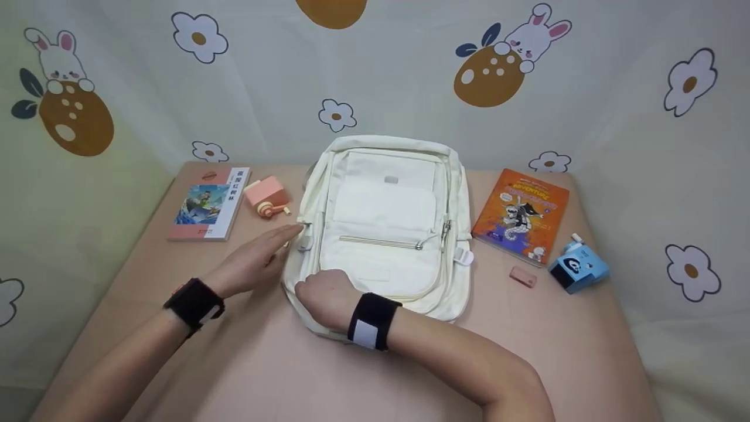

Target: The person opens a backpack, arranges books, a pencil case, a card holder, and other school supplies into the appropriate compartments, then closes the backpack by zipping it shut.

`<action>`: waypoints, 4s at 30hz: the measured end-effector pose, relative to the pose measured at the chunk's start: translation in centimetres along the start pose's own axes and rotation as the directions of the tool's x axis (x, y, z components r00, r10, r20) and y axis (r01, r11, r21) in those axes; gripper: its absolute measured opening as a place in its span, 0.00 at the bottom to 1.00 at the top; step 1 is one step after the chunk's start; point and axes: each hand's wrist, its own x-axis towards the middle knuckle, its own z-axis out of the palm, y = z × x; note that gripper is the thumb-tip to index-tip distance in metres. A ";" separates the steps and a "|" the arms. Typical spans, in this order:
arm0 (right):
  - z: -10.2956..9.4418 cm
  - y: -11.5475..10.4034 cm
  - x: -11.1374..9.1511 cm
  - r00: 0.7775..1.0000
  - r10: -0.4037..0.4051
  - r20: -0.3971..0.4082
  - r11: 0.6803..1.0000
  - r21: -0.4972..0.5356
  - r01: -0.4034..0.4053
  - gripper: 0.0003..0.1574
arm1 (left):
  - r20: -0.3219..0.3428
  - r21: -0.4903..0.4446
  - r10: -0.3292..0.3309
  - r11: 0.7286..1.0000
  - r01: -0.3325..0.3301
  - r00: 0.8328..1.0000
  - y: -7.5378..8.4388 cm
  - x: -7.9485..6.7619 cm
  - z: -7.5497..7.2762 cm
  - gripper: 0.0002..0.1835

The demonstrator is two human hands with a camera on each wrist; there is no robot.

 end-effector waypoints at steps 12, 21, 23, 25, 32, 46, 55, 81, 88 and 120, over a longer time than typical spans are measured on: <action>-2.6 2.6 -8.1 0.997 -0.006 -0.077 0.984 0.176 0.020 0.28 | 0.150 0.018 0.175 0.984 -0.179 0.973 2.4 -5.3 1.6 0.37; -3.3 8.2 -14.8 0.969 0.207 -0.135 0.955 0.243 -0.170 0.25 | 0.149 0.100 0.296 0.945 -0.312 0.943 4.3 -3.5 2.7 0.33; -3.0 9.0 -15.9 0.964 0.255 -0.076 0.935 0.274 -0.226 0.27 | 0.153 0.108 0.305 0.940 -0.323 0.940 4.5 -3.1 2.9 0.32; -2.5 9.5 -16.8 0.960 0.279 -0.012 0.916 0.302 -0.263 0.32 | 0.164 0.109 0.303 0.940 -0.322 0.939 4.6 -2.9 3.1 0.31; -0.4 10.0 -18.7 0.960 0.264 0.091 0.885 0.372 -0.278 0.45 | 0.175 0.130 0.299 0.937 -0.323 0.938 4.7 -2.5 3.7 0.25; 1.1 11.5 -19.2 0.948 0.306 0.088 0.872 0.373 -0.316 0.51 | 0.055 0.108 0.295 0.948 -0.300 0.954 5.2 -1.4 2.8 0.10; 1.5 12.8 -19.4 0.942 0.336 -0.024 0.844 0.452 -0.289 0.49 | 0.002 0.013 0.220 0.976 -0.220 0.976 5.7 -0.6 0.8 0.07; -0.3 14.9 -16.5 0.762 0.624 -0.173 0.557 0.782 -0.278 0.17 | 0.018 -0.061 0.255 0.965 -0.253 0.967 1.8 1.9 -1.4 0.42; -1.1 15.7 -15.8 0.741 0.656 -0.142 0.501 0.817 -0.287 0.22 | -0.080 -0.039 0.269 0.961 -0.273 0.960 1.9 3.3 -1.3 0.27; -1.5 20.2 -11.9 0.688 0.718 0.104 0.175 0.930 -0.323 0.39 | -0.095 -0.517 0.045 0.852 -0.088 0.994 2.5 5.7 -0.4 0.24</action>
